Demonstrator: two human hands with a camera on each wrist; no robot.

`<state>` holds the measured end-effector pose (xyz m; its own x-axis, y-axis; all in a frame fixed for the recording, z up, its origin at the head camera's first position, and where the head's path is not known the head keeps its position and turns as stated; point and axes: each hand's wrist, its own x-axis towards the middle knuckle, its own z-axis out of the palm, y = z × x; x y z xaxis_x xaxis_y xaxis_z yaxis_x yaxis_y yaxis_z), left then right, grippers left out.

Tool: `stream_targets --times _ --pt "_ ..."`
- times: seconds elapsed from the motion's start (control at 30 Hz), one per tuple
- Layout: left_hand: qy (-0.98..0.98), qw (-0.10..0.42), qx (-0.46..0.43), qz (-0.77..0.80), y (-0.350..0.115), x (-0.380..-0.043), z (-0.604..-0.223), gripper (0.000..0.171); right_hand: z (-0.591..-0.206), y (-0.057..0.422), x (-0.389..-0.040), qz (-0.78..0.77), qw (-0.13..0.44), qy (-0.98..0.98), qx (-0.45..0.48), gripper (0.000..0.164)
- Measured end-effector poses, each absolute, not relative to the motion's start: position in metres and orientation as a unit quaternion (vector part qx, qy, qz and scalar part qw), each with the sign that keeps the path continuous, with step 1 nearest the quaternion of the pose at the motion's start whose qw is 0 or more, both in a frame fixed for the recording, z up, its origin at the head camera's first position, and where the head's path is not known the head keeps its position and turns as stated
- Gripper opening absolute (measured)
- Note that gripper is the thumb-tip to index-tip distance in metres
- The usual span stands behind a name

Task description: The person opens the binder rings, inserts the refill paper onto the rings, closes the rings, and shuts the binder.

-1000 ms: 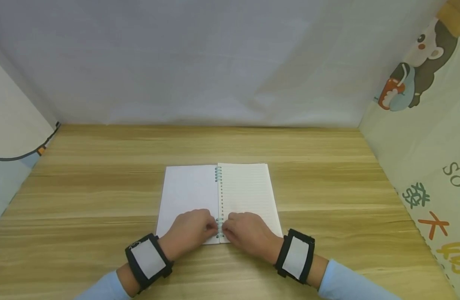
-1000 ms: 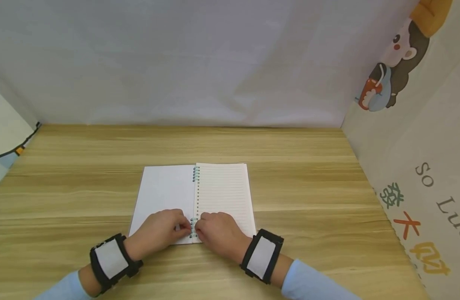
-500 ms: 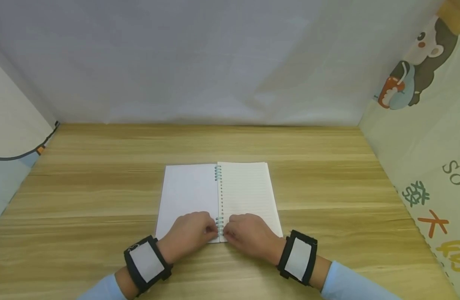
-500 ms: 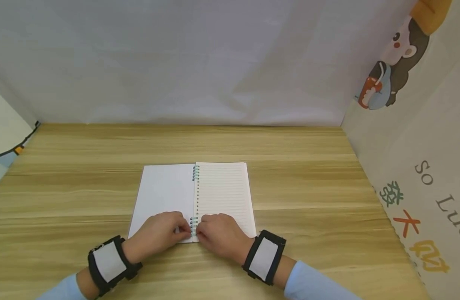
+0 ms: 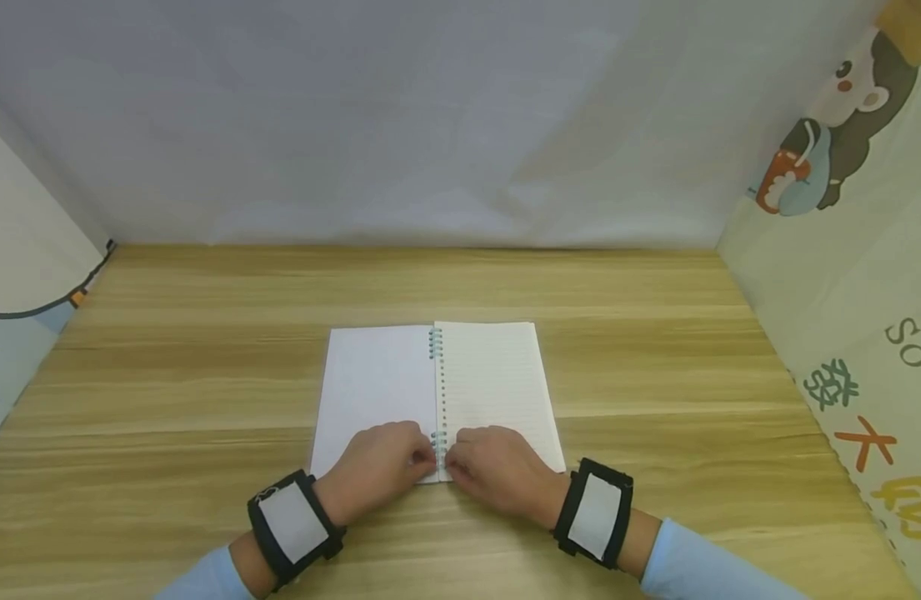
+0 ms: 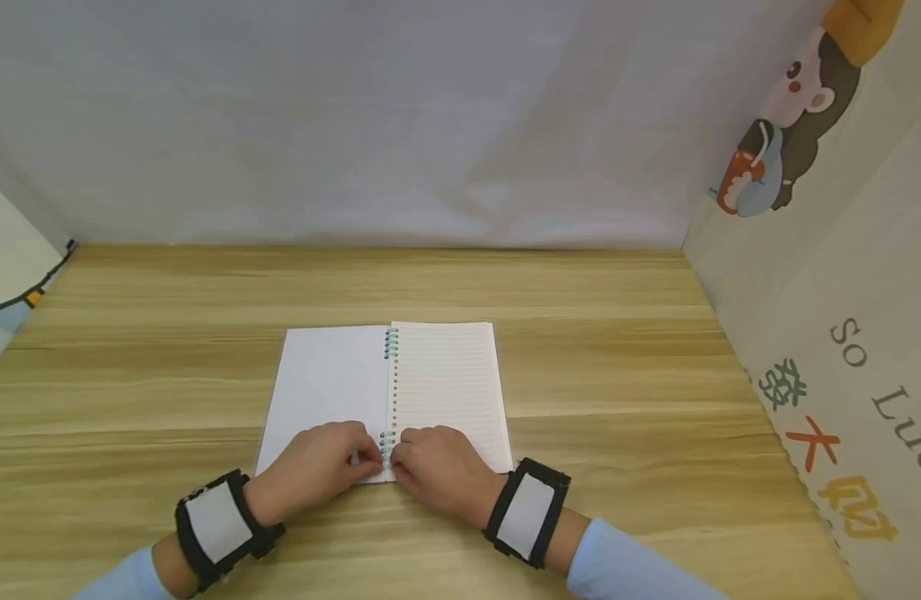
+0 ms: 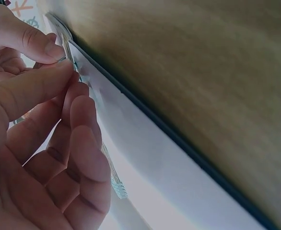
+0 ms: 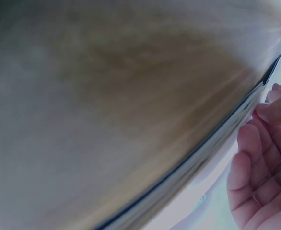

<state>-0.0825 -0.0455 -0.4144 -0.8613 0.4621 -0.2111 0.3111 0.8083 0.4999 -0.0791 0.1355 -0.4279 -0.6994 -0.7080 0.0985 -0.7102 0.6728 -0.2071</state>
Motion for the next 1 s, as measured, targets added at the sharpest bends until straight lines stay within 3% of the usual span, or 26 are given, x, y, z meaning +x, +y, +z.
stream_targets --times 0.67,0.8,1.0 --pt "0.941 0.147 0.187 0.242 -0.052 -0.078 -0.411 0.006 -0.428 0.146 -0.084 0.109 0.056 -0.927 0.353 0.009" --pt "0.945 0.140 0.167 0.245 -0.059 -0.077 -0.409 0.005 -0.428 0.154 -0.091 0.104 0.062 -0.952 0.282 0.026" --pt "0.948 0.127 0.133 0.258 -0.075 -0.076 -0.410 0.006 -0.430 0.166 -0.101 0.100 0.016 -0.973 0.206 0.054"
